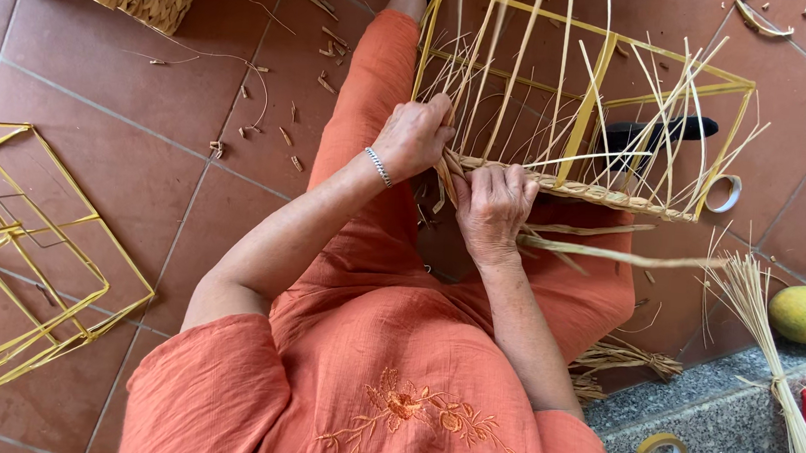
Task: The person sits on the floor weaving dried seagrass strips around a yellow bamboo frame basket. They braid and twist the strips along the frame edge, pull strands tight, and reach to a pile of material on the floor to gather more strips as they continue weaving.
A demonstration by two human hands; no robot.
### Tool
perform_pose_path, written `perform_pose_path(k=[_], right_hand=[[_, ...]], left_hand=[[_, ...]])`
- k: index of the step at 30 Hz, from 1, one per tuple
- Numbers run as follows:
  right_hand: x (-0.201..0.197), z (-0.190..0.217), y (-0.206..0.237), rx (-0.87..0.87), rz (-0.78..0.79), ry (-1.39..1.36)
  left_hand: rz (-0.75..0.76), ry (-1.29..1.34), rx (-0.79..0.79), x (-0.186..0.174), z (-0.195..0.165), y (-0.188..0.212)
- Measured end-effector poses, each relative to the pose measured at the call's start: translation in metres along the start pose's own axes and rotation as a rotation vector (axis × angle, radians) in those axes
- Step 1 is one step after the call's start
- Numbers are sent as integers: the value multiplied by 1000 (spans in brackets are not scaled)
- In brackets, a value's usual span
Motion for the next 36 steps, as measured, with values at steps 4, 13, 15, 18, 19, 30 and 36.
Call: perform_pose_path(k=[4,13,15,18,19,30,36], right_hand=[[1,-10,8,10,13,-3],[-39,-8,36,34,-269,89],[-27,3,41,65,-113,-108],[-2,7,42,137,21,-216],[6,7,42,167,56,-223],[13,-1,39,183,113,-213],[-52,-6,29,638,580,-520]], left_hand=[[51,-136,-80,6,-1,-12],[40,-173,-13,5,-4,-6],[16,-238,46,12,-3,-2],[15,-369,103,20,-2,-1],[30,-401,120,23,-3,0],[-51,-28,257,9,-1,3],[140,196,332,-14,-2,17]])
Point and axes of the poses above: each hand's wrist, its own y-axis away from the middle knuckle, its own x-axis out of the palm, z = x × y, the point moved 1 cm from there along -y, towards the middle knuckle, and after that the axes turned 2 degrees about -z, right-handed, at the moved point
